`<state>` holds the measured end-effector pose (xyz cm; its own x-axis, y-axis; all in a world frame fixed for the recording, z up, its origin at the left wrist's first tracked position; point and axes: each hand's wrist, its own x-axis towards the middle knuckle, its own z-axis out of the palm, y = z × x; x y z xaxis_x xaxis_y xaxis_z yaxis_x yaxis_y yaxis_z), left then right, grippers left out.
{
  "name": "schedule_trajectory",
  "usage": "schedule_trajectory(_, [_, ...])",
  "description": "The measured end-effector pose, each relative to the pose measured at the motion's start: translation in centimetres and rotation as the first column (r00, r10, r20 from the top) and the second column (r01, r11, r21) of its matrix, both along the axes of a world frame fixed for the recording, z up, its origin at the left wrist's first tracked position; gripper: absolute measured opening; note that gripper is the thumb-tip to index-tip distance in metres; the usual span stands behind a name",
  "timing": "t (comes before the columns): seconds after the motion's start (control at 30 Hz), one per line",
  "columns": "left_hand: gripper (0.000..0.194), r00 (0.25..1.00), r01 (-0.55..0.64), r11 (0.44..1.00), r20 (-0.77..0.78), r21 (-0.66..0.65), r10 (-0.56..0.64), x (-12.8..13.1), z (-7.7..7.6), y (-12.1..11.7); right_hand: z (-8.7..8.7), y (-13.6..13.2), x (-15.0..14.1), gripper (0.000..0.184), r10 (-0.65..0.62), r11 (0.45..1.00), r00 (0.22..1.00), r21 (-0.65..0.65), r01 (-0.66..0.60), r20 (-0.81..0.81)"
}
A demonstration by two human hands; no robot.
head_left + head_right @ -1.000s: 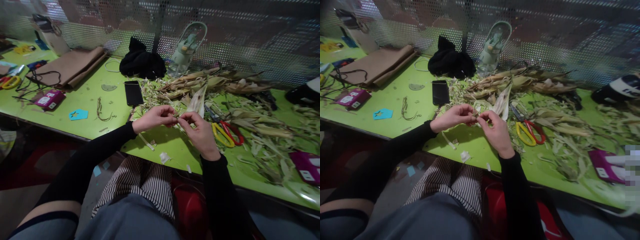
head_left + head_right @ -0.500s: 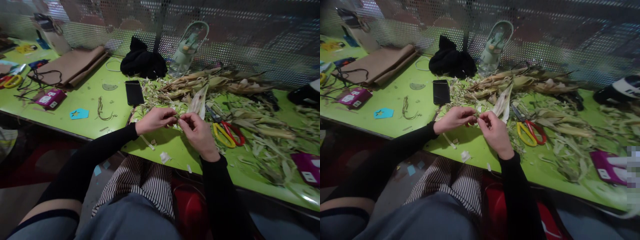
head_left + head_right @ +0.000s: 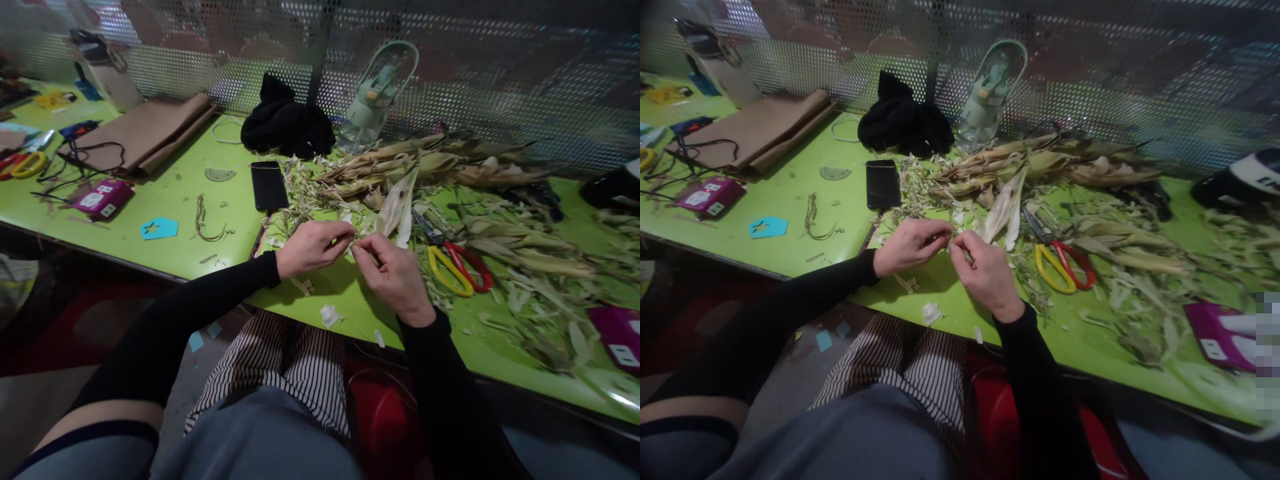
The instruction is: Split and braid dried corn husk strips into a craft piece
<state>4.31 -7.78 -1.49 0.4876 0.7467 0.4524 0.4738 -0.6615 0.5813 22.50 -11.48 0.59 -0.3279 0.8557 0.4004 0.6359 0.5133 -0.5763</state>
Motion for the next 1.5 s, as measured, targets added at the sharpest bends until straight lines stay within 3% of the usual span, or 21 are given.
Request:
schedule_trajectory(0.3, [0.026,1.000,0.017,0.996,0.022,0.087,-0.019,-0.1,-0.4,0.0,0.0,0.0,0.1,0.016,0.098,0.995,0.994,-0.012,-0.098,-0.037])
schedule_trajectory(0.4, [0.024,0.998,0.029,0.999,0.062,0.018,-0.031,-0.1,-0.2,0.1,-0.2,0.1,-0.1,0.015,0.075,0.997,0.996,-0.017,-0.076,-0.051])
schedule_trajectory(0.53, [0.025,0.978,0.097,0.980,0.197,-0.173,-0.062,-0.2,0.5,0.4,-0.4,0.2,-0.4,0.013,-0.033,0.999,0.997,0.020,0.034,-0.067])
schedule_trajectory(0.6, [0.026,0.953,0.155,0.945,0.295,-0.287,-0.066,-0.3,0.8,0.5,-0.6,0.2,-0.4,0.011,-0.088,0.995,0.992,0.034,0.092,-0.095])
schedule_trajectory(0.73, [0.023,0.874,0.308,0.824,0.483,-0.475,-0.048,-0.3,1.0,0.5,-0.9,0.4,-0.1,0.020,-0.184,0.983,0.969,-0.002,0.186,-0.162])
schedule_trajectory(0.87, [0.020,0.817,0.404,0.756,0.574,-0.516,-0.045,-0.1,0.7,0.6,-1.3,0.7,0.1,0.031,-0.202,0.979,0.958,-0.074,0.190,-0.203])
schedule_trajectory(1.03, [0.022,0.796,0.448,0.674,0.605,-0.588,-0.001,0.0,0.8,0.5,-1.2,0.6,0.0,0.025,-0.161,0.986,0.937,-0.086,0.140,-0.310])
schedule_trajectory(1.23, [0.020,0.736,0.497,0.618,0.673,-0.609,0.071,0.0,0.7,0.5,-1.4,0.7,-0.2,0.024,-0.150,0.986,0.911,-0.130,0.107,-0.385])
schedule_trajectory(1.5, [0.010,0.682,0.592,0.388,0.695,-0.707,0.226,0.7,1.2,0.1,-1.3,1.0,-0.1,0.020,-0.234,0.970,0.880,-0.162,0.182,-0.412])
